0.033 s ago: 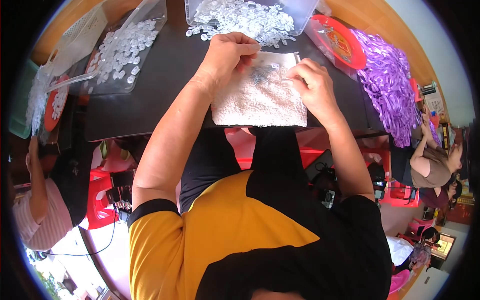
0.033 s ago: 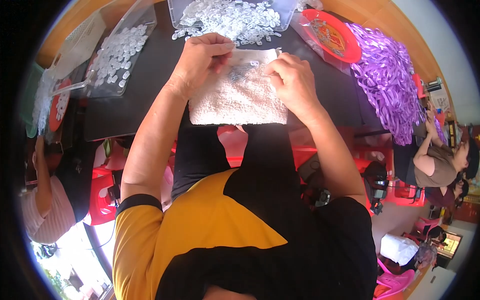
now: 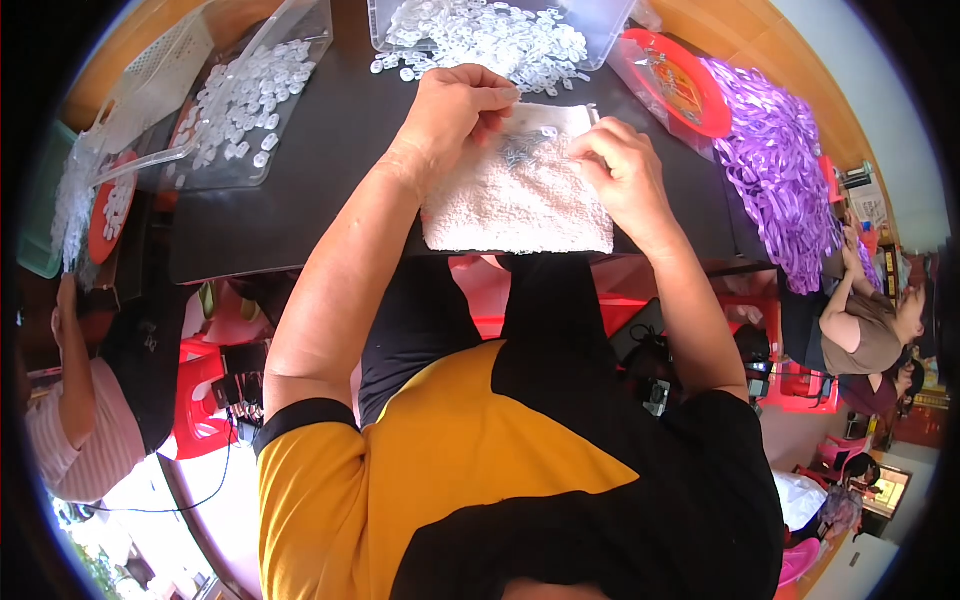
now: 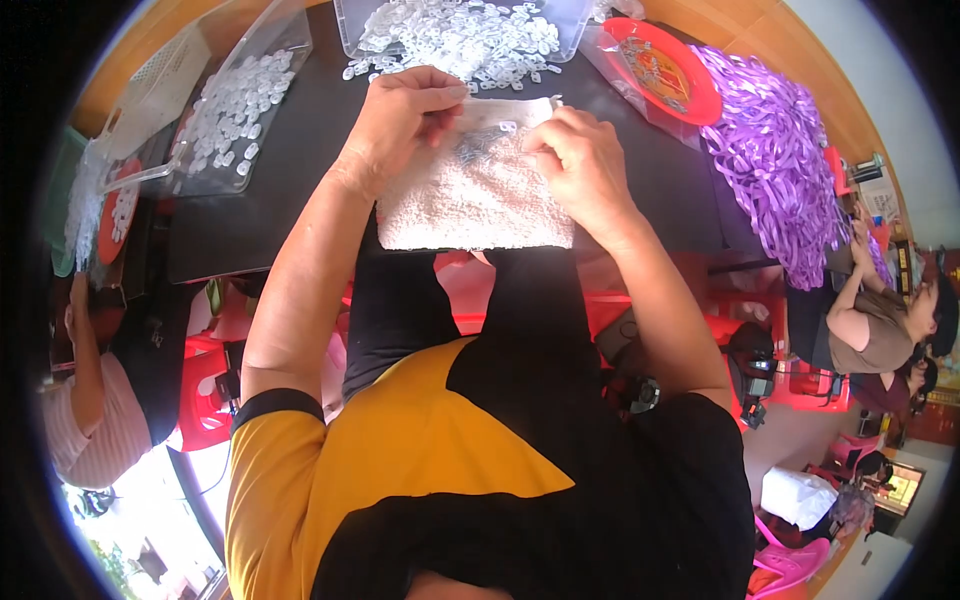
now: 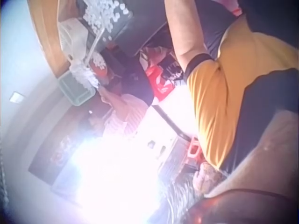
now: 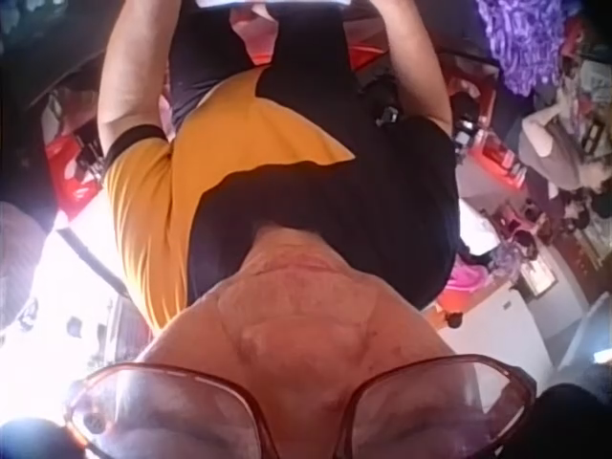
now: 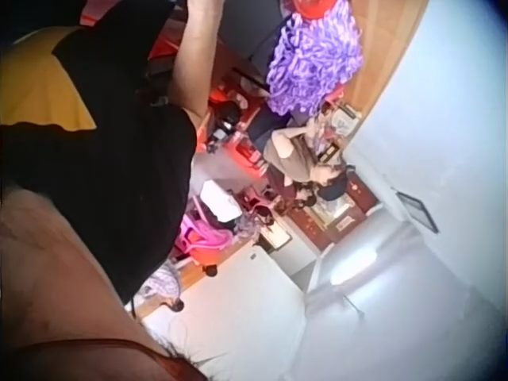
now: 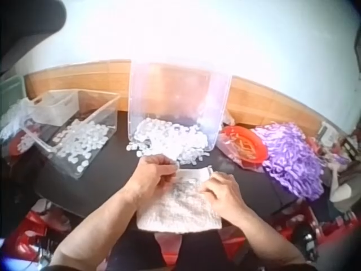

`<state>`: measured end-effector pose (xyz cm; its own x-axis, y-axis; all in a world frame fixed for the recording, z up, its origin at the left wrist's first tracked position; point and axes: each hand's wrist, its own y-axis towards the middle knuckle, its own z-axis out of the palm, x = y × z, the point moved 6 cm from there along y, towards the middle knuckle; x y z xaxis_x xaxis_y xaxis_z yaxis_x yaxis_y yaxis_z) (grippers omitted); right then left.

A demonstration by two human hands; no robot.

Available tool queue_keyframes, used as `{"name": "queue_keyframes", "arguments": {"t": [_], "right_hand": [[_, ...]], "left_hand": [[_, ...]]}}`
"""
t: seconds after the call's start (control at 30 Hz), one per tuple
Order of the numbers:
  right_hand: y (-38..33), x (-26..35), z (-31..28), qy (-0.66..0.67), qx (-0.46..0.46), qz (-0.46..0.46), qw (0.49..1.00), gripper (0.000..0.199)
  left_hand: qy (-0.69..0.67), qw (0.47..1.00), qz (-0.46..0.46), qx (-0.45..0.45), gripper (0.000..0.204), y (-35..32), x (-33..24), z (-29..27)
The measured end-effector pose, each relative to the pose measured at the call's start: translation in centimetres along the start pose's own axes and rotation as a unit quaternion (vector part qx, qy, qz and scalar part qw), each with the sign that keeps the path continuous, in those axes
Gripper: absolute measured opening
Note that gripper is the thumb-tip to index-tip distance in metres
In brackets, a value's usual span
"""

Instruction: The person is manually assembling small white plastic rings or components from a bin onto a small white towel on a table.

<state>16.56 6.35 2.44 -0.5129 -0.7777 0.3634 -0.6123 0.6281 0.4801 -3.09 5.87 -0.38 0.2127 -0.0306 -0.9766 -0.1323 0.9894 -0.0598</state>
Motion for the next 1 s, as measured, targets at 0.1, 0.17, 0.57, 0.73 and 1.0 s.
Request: {"name": "queue_keyframes", "arguments": {"t": [0.1,0.17,0.57,0.73,1.0], "right_hand": [[-0.3,-0.6,0.9,-0.008,-0.033,-0.007,0.999,0.011],[-0.4,-1.1,1.1,-0.004,-0.036,-0.003,0.999,0.010],[3.8,6.9,1.6,-0.174,-0.021,-0.192,0.966,0.008],[6.0,9.1,4.4,-0.156,-0.034,-0.220,0.962,0.011],[7.3,7.4,5.0,0.069,-0.070,-0.175,0.980,0.015]], "left_hand": [[0.007,1.000,0.000,-0.001,0.008,0.0,-0.1,0.2],[0.010,1.000,0.000,-0.002,0.008,0.1,-0.1,0.2],[-0.164,0.985,0.042,-0.019,0.009,0.6,-0.3,-0.8],[-0.272,0.958,0.050,-0.077,0.007,0.9,0.0,-2.2],[-0.318,0.942,0.025,-0.101,0.006,0.9,0.4,-2.5]]}}
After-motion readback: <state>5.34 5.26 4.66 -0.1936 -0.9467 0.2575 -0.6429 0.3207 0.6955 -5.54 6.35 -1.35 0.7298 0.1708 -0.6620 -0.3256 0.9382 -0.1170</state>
